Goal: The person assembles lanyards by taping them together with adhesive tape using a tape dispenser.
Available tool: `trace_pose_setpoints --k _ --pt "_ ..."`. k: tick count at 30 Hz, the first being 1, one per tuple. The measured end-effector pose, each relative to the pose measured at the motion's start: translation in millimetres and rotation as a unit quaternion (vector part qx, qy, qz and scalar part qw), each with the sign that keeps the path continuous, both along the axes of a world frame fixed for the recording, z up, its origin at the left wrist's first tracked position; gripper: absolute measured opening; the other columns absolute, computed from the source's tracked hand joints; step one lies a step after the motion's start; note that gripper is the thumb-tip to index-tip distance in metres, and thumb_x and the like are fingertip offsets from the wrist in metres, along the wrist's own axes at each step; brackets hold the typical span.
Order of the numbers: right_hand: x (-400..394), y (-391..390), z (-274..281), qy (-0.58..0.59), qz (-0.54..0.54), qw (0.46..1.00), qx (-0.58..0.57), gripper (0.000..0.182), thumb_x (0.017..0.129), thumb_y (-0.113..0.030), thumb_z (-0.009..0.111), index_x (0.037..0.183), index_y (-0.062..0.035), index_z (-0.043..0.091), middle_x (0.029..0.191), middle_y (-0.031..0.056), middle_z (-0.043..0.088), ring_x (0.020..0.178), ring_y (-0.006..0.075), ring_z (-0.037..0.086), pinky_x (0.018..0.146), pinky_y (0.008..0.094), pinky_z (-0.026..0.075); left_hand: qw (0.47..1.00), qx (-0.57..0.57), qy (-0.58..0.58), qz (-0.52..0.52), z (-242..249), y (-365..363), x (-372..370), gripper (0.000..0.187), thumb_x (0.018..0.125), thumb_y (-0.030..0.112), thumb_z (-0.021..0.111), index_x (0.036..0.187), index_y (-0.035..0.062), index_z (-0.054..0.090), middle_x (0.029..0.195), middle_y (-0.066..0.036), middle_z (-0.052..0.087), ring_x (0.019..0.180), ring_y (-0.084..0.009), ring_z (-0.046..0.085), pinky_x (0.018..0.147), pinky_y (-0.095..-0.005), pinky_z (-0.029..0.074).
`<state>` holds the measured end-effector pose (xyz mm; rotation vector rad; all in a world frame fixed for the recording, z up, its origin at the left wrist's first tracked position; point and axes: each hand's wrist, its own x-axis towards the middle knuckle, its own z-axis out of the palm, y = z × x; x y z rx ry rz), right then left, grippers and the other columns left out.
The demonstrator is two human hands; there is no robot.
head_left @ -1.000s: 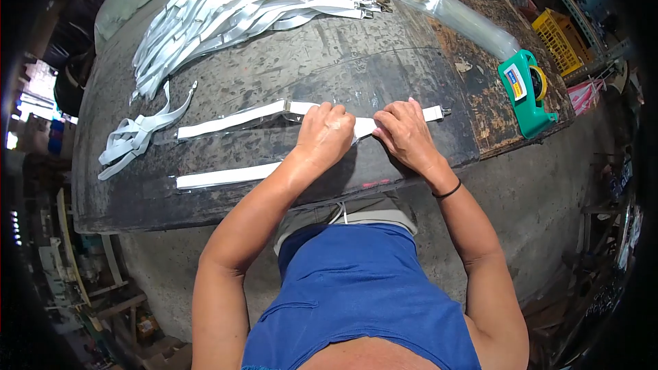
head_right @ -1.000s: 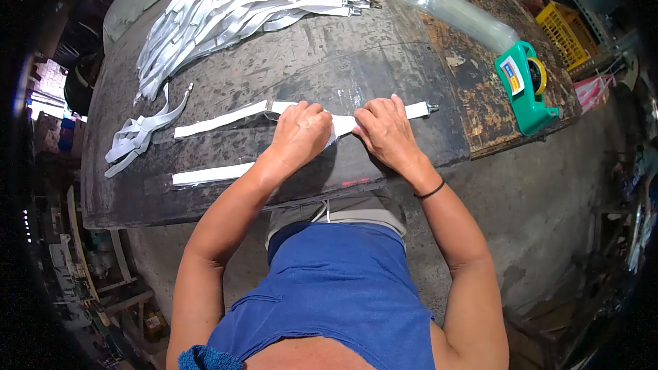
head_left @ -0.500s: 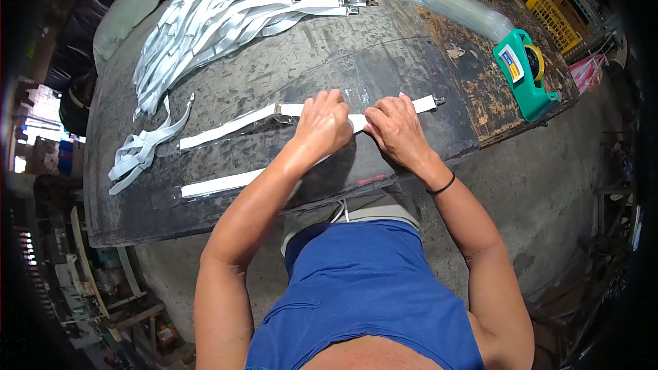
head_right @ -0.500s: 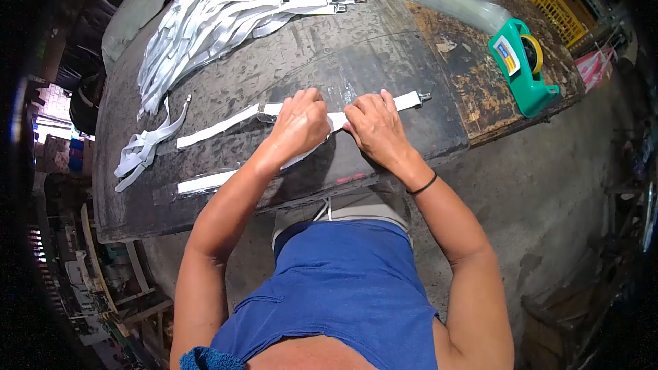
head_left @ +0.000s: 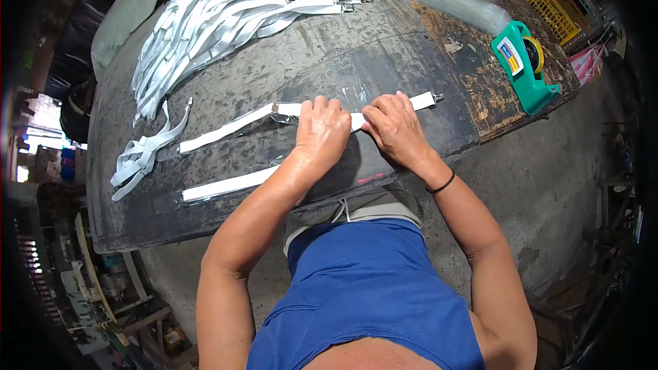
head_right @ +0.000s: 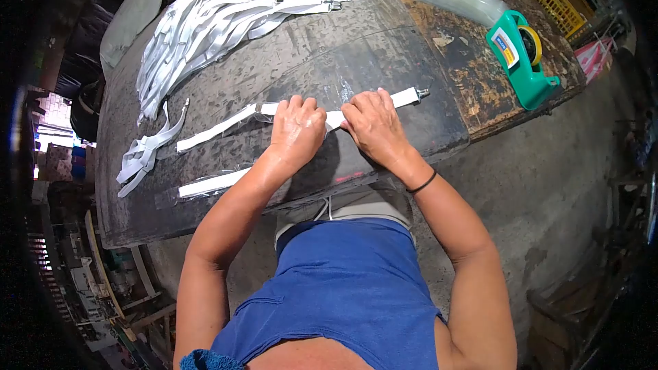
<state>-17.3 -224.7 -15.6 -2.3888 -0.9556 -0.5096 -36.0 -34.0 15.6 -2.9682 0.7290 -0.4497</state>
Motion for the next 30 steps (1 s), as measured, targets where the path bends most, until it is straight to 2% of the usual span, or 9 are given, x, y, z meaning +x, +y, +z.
trace_pose_setpoints --k 4,8,10,11,13,14,16,22,30 --pt "0 0 0 0.002 0.001 1.0 0.005 0.024 0.082 -0.018 0.073 0.1 -0.0086 0.062 0.097 0.0066 0.059 0.103 0.0272 0.057 0.098 0.047 0.038 0.996 0.083 0.017 -0.01 8 -6 4 0.006 0.076 0.015 0.066 0.074 0.009 0.068 0.082 -0.006 0.059 0.087 -0.0253 0.057 0.072 -0.0399 0.04" --pt "-1 1 0 -0.008 -0.005 1.0 0.011 0.023 0.082 -0.018 0.074 0.1 -0.0089 0.062 0.097 0.0064 0.058 0.103 0.0269 0.057 0.098 0.0463 0.039 0.997 0.064 0.008 -0.048 1 2 13 0.007 0.076 0.014 0.066 0.075 0.007 0.067 0.084 -0.007 0.059 0.088 -0.0268 0.056 0.073 -0.0406 0.04" --pt "-1 0 1 -0.007 -0.008 1.0 0.012 0.023 0.081 -0.019 0.074 0.099 -0.009 0.062 0.097 0.0064 0.058 0.103 0.0268 0.057 0.098 0.0461 0.039 0.998 -0.03 0.035 -0.033 0 6 16 0.011 0.075 0.014 0.066 0.079 0.005 0.071 0.091 -0.01 0.062 0.093 -0.0285 0.056 0.075 -0.0415 0.041" --pt "0 0 0 -0.007 -0.005 1.0 0.01 0.023 0.081 -0.019 0.074 0.099 -0.009 0.062 0.098 0.0063 0.058 0.102 0.0266 0.057 0.098 0.046 0.039 0.998 -0.029 0.036 -0.034 -2 7 17 0.011 0.075 0.014 0.066 0.079 0.005 0.071 0.091 -0.01 0.062 0.093 -0.0285 0.056 0.075 -0.0415 0.041" --pt "-1 0 0 -0.004 -0.001 1.0 0.008 0.023 0.082 -0.019 0.074 0.099 -0.009 0.062 0.098 0.0062 0.058 0.102 0.0264 0.057 0.097 0.0459 0.039 0.986 -0.154 0.066 -0.026 -8 11 18 0.011 0.074 0.012 0.065 0.078 0.0027 0.069 0.094 -0.012 0.06 0.092 -0.0318 0.055 0.076 -0.0437 0.042" --pt "-2 0 0 0.002 -0.003 1.0 0.006 0.023 0.082 -0.018 0.074 0.101 -0.0089 0.063 0.1 0.0065 0.058 0.102 0.0269 0.056 0.099 0.047 0.039 0.985 -0.154 0.067 -0.024 -10 14 17 0.011 0.074 0.012 0.065 0.078 0.0027 0.069 0.094 -0.012 0.06 0.092 -0.0318 0.055 0.076 -0.0437 0.042" --pt "-1 0 0 0.007 -0.003 1.0 0.004 0.023 0.083 -0.017 0.074 0.102 -0.0088 0.063 0.101 0.0067 0.058 0.102 0.0274 0.056 0.101 0.048 0.039 0.959 -0.249 0.136 0.008 -13 21 16 0.012 0.08 0.012 0.063 0.078 0.0011 0.065 0.095 -0.012 0.06 0.095 -0.0327 0.056 0.082 -0.0451 0.044" --pt "1 1 2 0.01 0.003 1.0 0.013 0.021 0.081 -0.018 0.074 0.098 -0.009 0.064 0.097 0.0067 0.059 0.101 0.0271 0.056 0.096 0.045 0.039 0.932 -0.28 0.23 0.011 -10 36 20 0.015 0.084 0.017 0.063 0.087 0.0026 0.069 0.098 -0.013 0.061 0.1 -0.0323 0.055 0.092 -0.0434 0.042" --pt "5 13 5 0.175 0.016 0.979 0.101 0.008 0.08 -0.013 0.067 0.087 -0.0098 0.066 0.097 0.0077 0.059 0.101 0.0284 0.055 0.096 0.0442 0.037 0.916 -0.3 0.263 -0.029 -16 48 23 0.015 0.083 0.012 0.059 0.089 0.0058 0.071 0.101 -0.01 0.062 0.104 -0.0311 0.055 0.096 -0.0415 0.041"
